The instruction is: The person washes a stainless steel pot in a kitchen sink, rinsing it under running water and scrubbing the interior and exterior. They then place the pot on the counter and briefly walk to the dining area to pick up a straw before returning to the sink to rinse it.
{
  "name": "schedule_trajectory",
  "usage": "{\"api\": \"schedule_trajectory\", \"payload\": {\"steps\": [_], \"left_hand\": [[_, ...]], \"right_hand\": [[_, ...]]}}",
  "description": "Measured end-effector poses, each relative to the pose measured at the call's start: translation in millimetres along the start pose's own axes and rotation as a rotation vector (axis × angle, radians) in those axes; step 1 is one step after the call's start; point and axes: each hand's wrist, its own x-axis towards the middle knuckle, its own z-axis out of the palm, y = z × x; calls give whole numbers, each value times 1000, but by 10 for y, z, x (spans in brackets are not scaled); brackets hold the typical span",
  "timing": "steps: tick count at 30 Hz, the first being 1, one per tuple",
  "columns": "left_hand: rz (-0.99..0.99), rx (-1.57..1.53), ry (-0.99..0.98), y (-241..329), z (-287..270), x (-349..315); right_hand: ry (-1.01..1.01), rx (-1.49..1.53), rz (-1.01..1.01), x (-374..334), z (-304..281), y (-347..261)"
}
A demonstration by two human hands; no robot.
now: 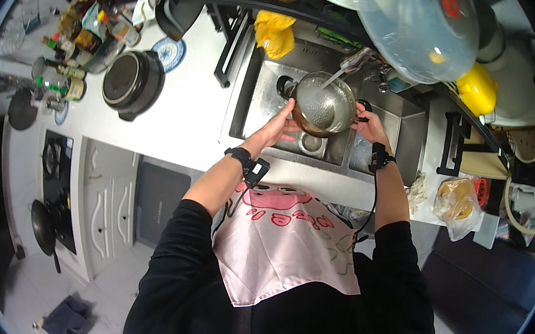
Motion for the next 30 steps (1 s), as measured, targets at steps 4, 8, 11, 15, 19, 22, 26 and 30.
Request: {"api": "schedule_trajectory", "payload": {"steps": [4,8,11,15,19,22,26,30], "left_hand": [[19,-89,12,112,-65,122],[21,-17,76,77,-85,249],[-13,-31,110,15,-125,333],[-46,-44,159,-115,-185,393],[-67,-73,164,-219,-239,413],[-77,-89,197,-279,-246,422],[-65,-104,226,-312,-214,414],[-57,-111,206,-277,-176,380]], "right_hand": [[8,-11,-54,-58,74,34],[57,-30,-140,-146,176,138],[144,-16,-204,-196,270,251],[204,-52,-188,-266,369,385],[164,-8,-159,-311,411,417],[158,-30,-140,-329,414,403],[113,-64,-132,-346,427,382],[91,-64,-113,-361,456,340]]}}
